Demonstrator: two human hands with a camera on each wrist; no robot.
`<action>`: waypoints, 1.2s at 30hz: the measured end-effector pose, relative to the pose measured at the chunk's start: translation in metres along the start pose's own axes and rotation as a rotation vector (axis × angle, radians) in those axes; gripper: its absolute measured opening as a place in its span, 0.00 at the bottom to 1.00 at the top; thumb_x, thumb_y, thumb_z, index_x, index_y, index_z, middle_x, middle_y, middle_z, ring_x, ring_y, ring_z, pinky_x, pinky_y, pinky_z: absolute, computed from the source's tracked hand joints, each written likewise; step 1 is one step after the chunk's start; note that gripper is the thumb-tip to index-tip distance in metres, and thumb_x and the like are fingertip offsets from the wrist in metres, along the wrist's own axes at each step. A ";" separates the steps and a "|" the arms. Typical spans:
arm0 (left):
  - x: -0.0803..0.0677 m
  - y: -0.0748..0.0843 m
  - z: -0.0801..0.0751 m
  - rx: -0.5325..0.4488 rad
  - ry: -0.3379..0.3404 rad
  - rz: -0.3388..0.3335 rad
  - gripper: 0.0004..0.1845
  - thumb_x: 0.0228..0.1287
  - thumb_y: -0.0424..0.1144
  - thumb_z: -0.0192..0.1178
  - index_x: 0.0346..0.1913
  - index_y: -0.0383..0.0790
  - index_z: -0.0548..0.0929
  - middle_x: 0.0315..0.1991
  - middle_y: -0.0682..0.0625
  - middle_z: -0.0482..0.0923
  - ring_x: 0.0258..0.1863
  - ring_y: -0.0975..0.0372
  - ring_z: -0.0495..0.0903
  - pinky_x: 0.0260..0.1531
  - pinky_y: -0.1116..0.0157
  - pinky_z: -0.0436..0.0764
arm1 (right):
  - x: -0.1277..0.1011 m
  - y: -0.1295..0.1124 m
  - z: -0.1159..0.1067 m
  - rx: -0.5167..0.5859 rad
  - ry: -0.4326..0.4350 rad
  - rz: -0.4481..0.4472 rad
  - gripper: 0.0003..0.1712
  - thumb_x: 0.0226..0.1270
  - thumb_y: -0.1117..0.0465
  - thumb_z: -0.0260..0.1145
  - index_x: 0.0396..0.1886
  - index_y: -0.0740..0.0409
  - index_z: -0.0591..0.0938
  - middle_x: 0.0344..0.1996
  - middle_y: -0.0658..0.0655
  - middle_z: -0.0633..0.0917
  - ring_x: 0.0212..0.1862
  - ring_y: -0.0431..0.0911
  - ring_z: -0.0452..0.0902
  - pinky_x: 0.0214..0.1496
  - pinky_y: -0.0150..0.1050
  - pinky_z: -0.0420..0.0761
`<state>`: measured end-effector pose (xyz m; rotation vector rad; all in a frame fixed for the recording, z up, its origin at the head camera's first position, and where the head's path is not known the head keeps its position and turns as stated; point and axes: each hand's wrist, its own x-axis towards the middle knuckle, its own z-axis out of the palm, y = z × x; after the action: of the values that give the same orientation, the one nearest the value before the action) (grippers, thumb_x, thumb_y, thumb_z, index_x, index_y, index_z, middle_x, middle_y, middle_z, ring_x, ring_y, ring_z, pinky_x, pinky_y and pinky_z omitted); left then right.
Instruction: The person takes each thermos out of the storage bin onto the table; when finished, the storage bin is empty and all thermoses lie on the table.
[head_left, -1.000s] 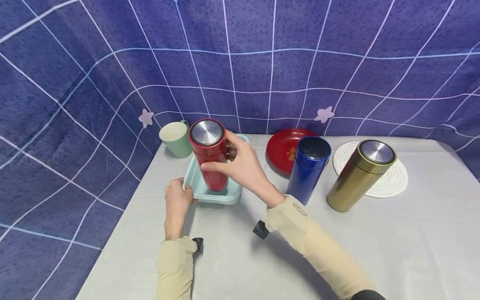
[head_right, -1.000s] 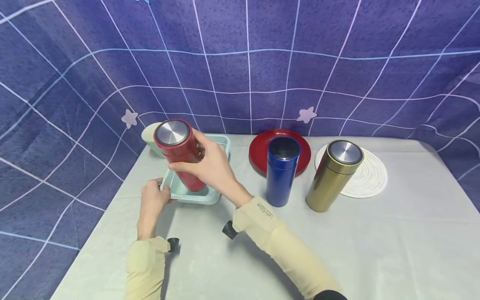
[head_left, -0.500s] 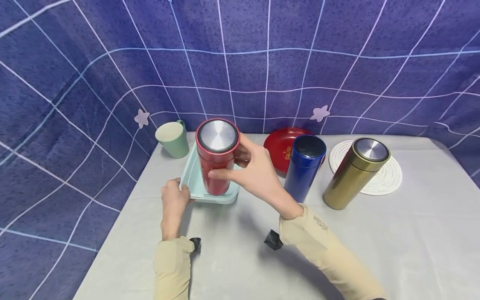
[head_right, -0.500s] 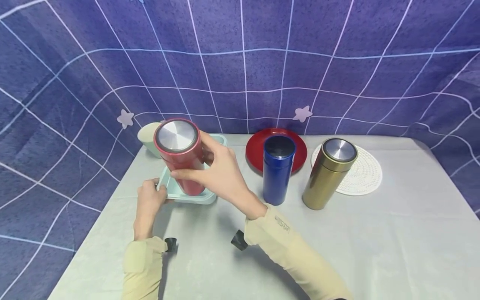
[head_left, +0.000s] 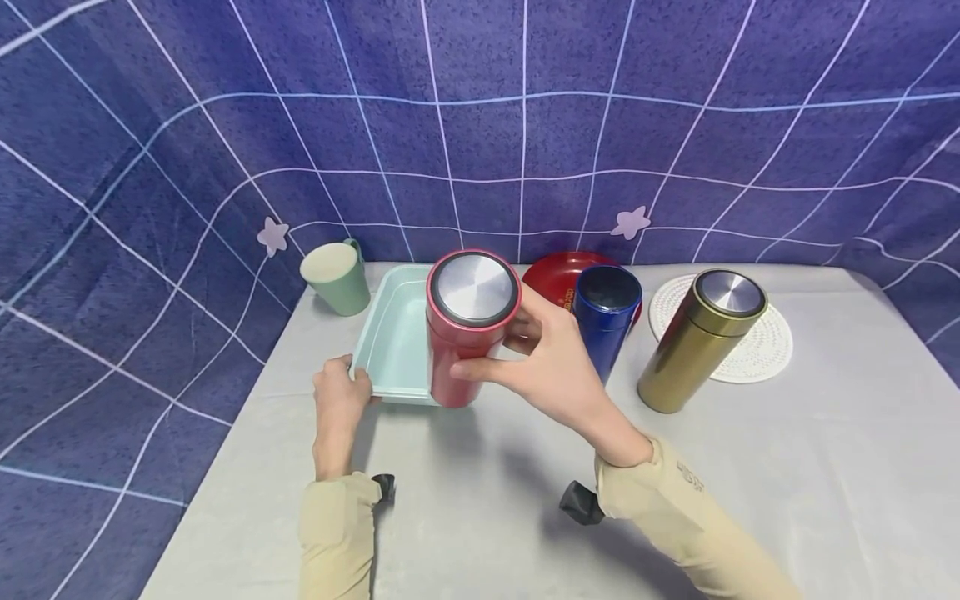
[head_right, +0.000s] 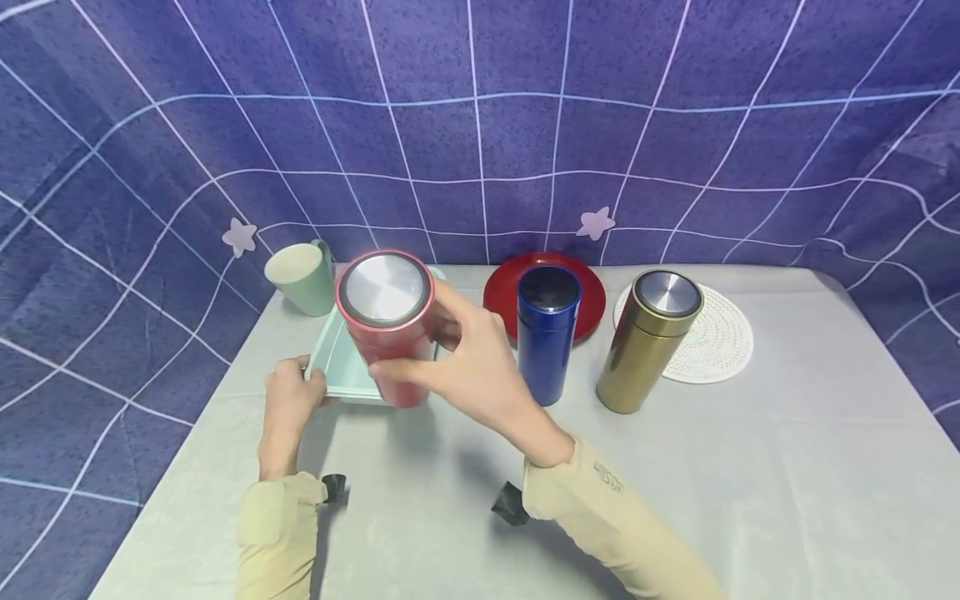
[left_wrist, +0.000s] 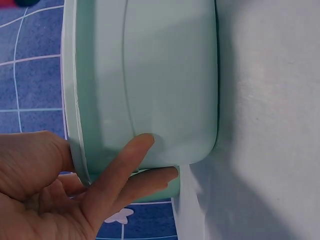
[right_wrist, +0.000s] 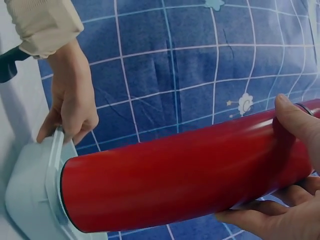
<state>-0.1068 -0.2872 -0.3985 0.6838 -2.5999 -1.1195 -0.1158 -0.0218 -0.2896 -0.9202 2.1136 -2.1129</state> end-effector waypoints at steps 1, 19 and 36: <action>0.000 0.000 0.000 0.001 -0.002 -0.002 0.21 0.68 0.26 0.44 0.59 0.15 0.71 0.46 0.19 0.77 0.32 0.40 0.86 0.27 0.58 0.86 | -0.002 0.000 -0.002 -0.004 0.005 0.004 0.40 0.42 0.69 0.81 0.59 0.53 0.78 0.44 0.53 0.87 0.44 0.44 0.83 0.51 0.40 0.83; -0.001 0.001 -0.001 -0.002 0.008 -0.012 0.21 0.68 0.26 0.44 0.60 0.15 0.70 0.48 0.18 0.75 0.34 0.40 0.86 0.32 0.55 0.86 | -0.025 0.022 -0.016 -0.105 -0.006 0.100 0.41 0.42 0.63 0.82 0.61 0.50 0.78 0.48 0.51 0.86 0.46 0.42 0.84 0.52 0.37 0.82; -0.002 0.001 0.003 0.011 0.003 -0.023 0.22 0.69 0.27 0.44 0.62 0.17 0.69 0.49 0.19 0.75 0.34 0.41 0.86 0.36 0.52 0.86 | -0.028 0.059 -0.016 -0.159 0.050 0.153 0.43 0.41 0.59 0.83 0.62 0.46 0.78 0.49 0.48 0.86 0.46 0.42 0.83 0.52 0.36 0.82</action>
<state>-0.1066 -0.2841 -0.3997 0.7190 -2.6040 -1.1114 -0.1222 -0.0014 -0.3534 -0.6966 2.3214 -1.9393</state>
